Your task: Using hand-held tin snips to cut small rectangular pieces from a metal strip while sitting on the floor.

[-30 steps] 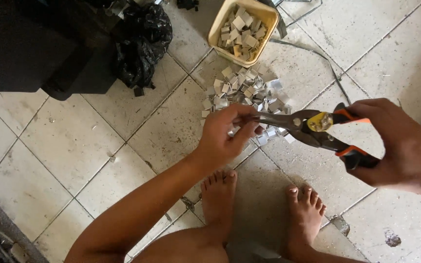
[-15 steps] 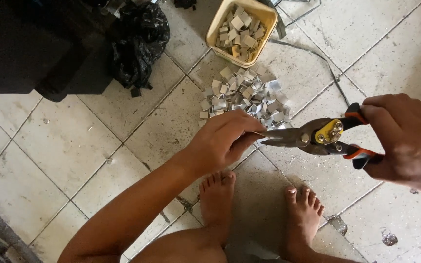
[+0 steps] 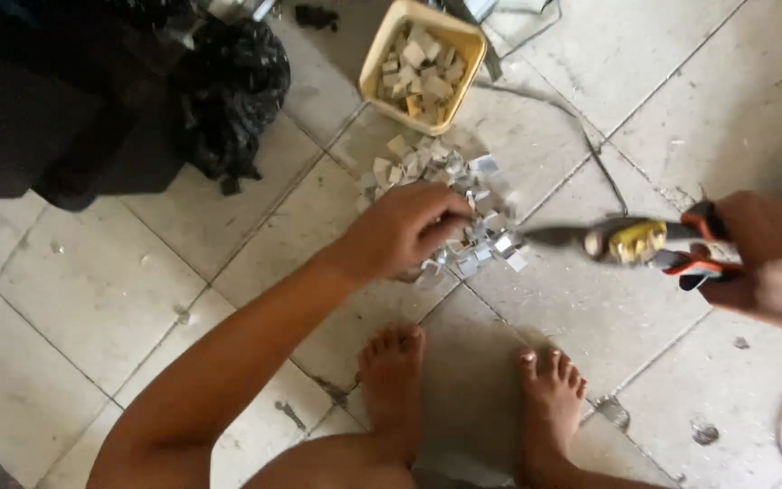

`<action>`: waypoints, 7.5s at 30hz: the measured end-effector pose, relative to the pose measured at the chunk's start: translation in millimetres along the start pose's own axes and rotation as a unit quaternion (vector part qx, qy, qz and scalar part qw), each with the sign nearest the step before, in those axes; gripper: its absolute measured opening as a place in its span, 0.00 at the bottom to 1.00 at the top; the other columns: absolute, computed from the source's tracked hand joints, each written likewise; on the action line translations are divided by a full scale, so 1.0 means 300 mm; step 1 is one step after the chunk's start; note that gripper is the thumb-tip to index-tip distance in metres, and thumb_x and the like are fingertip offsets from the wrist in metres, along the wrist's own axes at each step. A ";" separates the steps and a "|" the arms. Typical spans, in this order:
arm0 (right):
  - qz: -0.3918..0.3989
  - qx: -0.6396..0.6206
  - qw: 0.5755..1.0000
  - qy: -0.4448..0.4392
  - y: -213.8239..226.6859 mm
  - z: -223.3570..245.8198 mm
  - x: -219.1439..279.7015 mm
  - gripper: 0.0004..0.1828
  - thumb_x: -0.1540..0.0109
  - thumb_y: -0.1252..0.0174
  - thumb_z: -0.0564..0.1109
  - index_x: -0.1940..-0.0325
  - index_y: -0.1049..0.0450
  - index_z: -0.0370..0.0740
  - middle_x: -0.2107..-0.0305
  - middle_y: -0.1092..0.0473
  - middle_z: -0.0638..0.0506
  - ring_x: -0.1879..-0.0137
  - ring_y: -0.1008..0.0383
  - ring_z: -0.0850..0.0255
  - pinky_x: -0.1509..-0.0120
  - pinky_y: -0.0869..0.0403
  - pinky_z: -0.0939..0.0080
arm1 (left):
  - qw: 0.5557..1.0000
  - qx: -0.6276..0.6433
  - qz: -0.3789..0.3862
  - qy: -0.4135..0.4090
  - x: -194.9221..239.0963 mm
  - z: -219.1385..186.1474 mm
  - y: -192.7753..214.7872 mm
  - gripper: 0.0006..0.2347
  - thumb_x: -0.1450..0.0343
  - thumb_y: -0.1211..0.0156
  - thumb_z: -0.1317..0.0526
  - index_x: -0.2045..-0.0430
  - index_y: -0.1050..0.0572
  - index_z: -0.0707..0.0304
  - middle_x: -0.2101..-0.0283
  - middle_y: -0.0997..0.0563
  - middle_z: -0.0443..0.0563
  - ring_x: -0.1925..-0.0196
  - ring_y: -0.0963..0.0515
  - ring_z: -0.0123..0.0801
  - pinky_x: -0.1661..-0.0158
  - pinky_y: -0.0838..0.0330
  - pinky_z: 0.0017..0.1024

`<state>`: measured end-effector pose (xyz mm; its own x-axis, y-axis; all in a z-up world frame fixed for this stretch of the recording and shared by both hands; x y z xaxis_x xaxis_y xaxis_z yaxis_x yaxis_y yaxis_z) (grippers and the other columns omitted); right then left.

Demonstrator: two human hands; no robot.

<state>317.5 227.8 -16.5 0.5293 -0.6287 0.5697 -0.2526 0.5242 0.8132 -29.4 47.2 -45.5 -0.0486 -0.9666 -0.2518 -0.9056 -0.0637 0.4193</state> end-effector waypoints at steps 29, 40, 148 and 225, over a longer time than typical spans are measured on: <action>0.270 -0.028 0.962 0.000 -0.593 -0.167 0.004 0.54 0.50 0.35 0.36 0.23 0.50 0.57 0.43 0.29 0.53 0.59 0.19 0.62 0.59 0.17 0.63 | 0.907 -0.418 0.026 0.043 0.205 0.338 -0.221 0.14 0.36 0.28 0.63 0.62 0.27 0.57 0.58 0.24 0.48 0.55 0.25 0.38 0.55 0.30 0.38; 0.172 0.040 0.983 0.051 -0.644 -0.278 -0.047 0.39 0.54 0.30 0.54 0.39 0.29 0.66 0.54 0.21 0.65 0.55 0.18 0.67 0.47 0.18 0.66 | 0.972 -0.233 -0.023 0.009 0.194 0.277 -0.188 0.13 0.38 0.29 0.66 0.70 0.31 0.58 0.65 0.27 0.48 0.64 0.28 0.33 0.64 0.33 0.31; -0.125 -0.401 0.907 -0.009 -0.836 -0.217 0.268 0.40 0.55 0.27 0.33 0.38 0.29 0.29 0.64 0.23 0.44 0.62 0.22 0.58 0.58 0.25 0.61 | 0.907 -0.360 0.121 0.182 0.241 0.150 -0.210 0.06 0.36 0.33 0.65 0.69 0.23 0.60 0.68 0.19 0.48 0.66 0.22 0.38 0.65 0.28 0.35; 0.155 0.234 0.954 0.101 -0.984 0.740 0.244 0.38 0.50 0.33 0.53 0.46 0.49 0.78 0.38 0.42 0.68 0.33 0.36 0.54 0.27 0.33 0.42 | 0.697 0.619 -0.239 0.272 0.756 0.181 -0.252 0.02 0.28 0.38 0.67 0.66 0.24 0.62 0.42 0.33 0.57 0.34 0.30 0.53 0.34 0.35 0.47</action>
<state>251.2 -100.4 -188.4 0.5032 -0.3365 0.7960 -0.7318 0.3240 0.5996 5.3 -153.6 -181.7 0.2457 -0.8807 0.4050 -0.4499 -0.4737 -0.7571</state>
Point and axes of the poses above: each hand's wrist, its own x-axis away from the middle knuckle, its own y-axis out of the back of the hand, z = x × y, the point moved 1 cm from there along -x, towards the middle knuckle
